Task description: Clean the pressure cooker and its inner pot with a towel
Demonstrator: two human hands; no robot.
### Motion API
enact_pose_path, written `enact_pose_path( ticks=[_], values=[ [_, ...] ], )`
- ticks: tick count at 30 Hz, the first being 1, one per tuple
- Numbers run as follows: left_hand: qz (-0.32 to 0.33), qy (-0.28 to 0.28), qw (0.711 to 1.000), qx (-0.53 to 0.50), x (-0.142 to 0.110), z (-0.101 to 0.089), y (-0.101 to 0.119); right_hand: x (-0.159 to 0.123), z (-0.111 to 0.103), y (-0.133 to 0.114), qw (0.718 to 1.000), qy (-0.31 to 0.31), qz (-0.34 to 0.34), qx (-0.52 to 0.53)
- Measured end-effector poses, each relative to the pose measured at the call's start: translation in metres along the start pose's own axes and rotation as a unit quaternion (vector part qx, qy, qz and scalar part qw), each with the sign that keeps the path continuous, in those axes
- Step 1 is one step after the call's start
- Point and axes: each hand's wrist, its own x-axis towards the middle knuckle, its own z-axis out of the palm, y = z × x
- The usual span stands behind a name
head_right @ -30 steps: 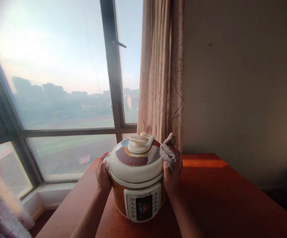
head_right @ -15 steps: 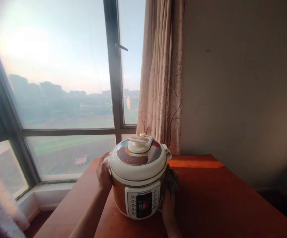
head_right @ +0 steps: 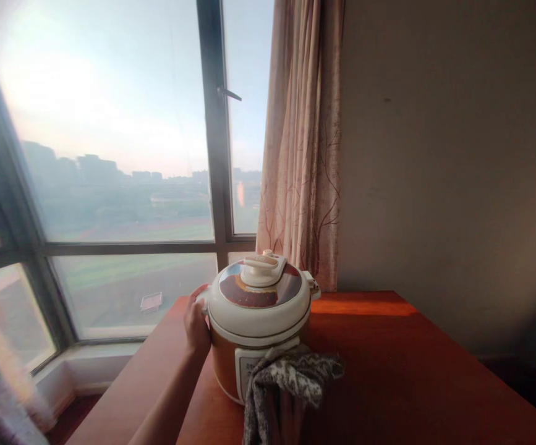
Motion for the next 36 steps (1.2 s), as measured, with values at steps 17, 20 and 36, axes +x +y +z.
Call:
enact_pose_path(
  ticks=[17, 20, 36],
  values=[
    [0.0, -0.001, 1.0, 0.019, 0.001, 0.0, -0.005, 0.175, -0.062, -0.038, 0.969, -0.063, -0.233, -0.043],
    [-0.002, -0.001, 1.0, 0.021, 0.001, 0.0, -0.005, 0.153, -0.068, -0.032, 0.939, -0.15, -0.303, -0.057],
    [-0.003, -0.018, 1.0, 0.025, 0.003, -0.002, -0.007, 0.104, -0.066, -0.005, 0.839, -0.316, -0.437, 0.074]
  ],
)
